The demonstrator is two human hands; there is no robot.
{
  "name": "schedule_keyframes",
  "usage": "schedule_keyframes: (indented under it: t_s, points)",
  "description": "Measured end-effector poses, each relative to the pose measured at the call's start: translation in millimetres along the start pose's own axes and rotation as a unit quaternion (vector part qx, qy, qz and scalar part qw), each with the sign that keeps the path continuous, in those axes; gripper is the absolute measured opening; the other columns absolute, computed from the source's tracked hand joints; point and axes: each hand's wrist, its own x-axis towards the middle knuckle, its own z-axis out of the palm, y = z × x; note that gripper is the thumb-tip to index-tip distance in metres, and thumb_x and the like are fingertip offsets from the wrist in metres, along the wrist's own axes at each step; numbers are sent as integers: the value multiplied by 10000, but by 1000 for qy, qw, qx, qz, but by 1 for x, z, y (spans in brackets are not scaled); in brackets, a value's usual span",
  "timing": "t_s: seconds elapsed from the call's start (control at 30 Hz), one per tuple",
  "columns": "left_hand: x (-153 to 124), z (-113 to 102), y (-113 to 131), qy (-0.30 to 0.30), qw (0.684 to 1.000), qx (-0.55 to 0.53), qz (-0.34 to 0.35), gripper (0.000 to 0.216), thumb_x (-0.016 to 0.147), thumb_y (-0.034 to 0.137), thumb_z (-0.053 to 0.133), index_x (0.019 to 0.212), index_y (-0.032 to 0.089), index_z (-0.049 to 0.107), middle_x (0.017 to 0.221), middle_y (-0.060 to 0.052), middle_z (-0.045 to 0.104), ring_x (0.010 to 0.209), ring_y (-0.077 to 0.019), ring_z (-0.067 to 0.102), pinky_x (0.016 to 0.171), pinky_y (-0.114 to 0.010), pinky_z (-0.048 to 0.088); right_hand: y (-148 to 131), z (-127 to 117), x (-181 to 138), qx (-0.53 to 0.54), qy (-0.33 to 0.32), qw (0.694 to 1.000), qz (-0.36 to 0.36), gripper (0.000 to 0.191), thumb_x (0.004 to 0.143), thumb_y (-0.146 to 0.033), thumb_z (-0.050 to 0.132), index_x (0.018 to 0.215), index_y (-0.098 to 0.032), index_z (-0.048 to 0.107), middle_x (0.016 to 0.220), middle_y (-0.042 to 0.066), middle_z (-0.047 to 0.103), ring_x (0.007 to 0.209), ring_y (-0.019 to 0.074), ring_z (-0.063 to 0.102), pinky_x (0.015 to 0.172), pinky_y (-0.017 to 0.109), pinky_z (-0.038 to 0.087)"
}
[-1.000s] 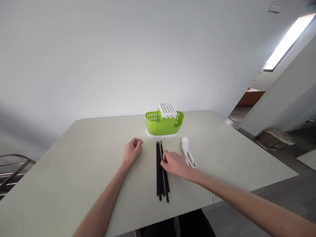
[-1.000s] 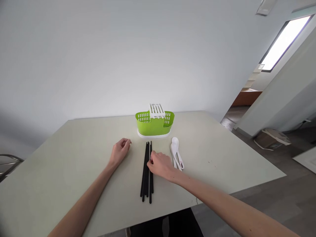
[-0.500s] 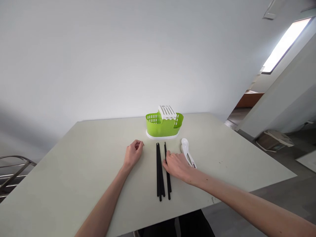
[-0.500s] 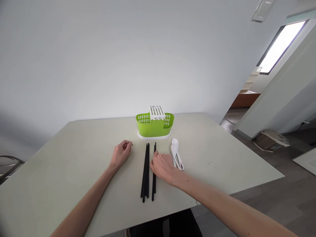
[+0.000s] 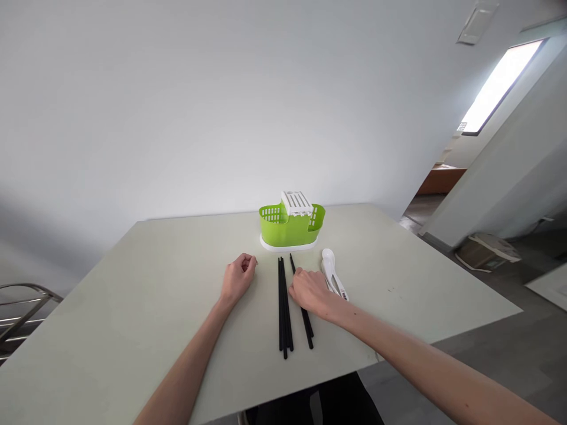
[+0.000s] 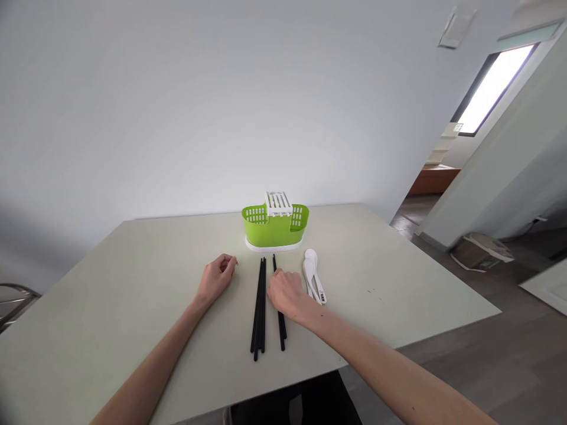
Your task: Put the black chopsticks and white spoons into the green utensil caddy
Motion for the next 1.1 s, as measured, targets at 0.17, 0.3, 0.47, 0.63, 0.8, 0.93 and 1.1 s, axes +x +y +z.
schedule_keyframes:
  t_s: [0.17,0.3,0.47,0.63,0.8,0.93,1.1]
  points:
    - [-2,-1,2,-1,1000,0,1,321,932,498,518,803,232,642,665,19,642,594,-159,530,622,-278,400,0,-1,2,7,-4,1000,10,200,978,-257,569,1080,-116,668,952,183,762,923,309,754,732,331,468]
    - [-4,-2,6,-5,1000,1,-1,324,932,502,515,801,232,637,653,20,623,592,-158,517,619,-281,396,-1,-5,1,10,-12,1000,13,194,968,-214,568,1100,-109,662,994,193,767,939,310,755,721,326,462]
    - [-7,-3,8,-12,1000,-6,-3,320,930,502,525,806,229,635,641,28,600,584,-152,500,612,-282,387,0,-11,-1,12,-21,1000,5,182,967,-168,547,1093,-98,657,1020,205,766,946,337,754,694,340,448]
    - [-11,-4,19,-34,997,-68,-10,374,920,557,561,810,210,644,632,31,549,587,-141,474,597,-272,363,4,-24,-9,23,0,1000,-22,146,1029,-235,470,1053,-169,598,959,135,741,876,292,723,655,323,390]
    - [-21,-4,39,-135,948,-280,-60,542,877,689,648,1018,168,700,718,46,463,572,-98,375,541,-257,321,5,-41,-31,239,23,964,-117,222,1052,-297,411,836,-254,379,684,-39,529,644,167,517,581,294,277]
    - [-30,-2,50,-224,896,-377,-70,615,852,724,686,1070,150,715,694,54,456,535,-70,326,521,-250,287,6,-42,-47,378,-16,912,-159,316,1043,-350,431,780,-262,279,629,-83,397,571,129,361,557,292,244]
    - [-33,-3,55,-262,886,-375,-75,524,870,677,708,826,154,694,513,76,401,480,-62,283,504,-243,234,6,-37,-54,384,-39,907,-169,323,1047,-356,419,781,-267,258,620,-88,352,554,134,332,560,302,228]
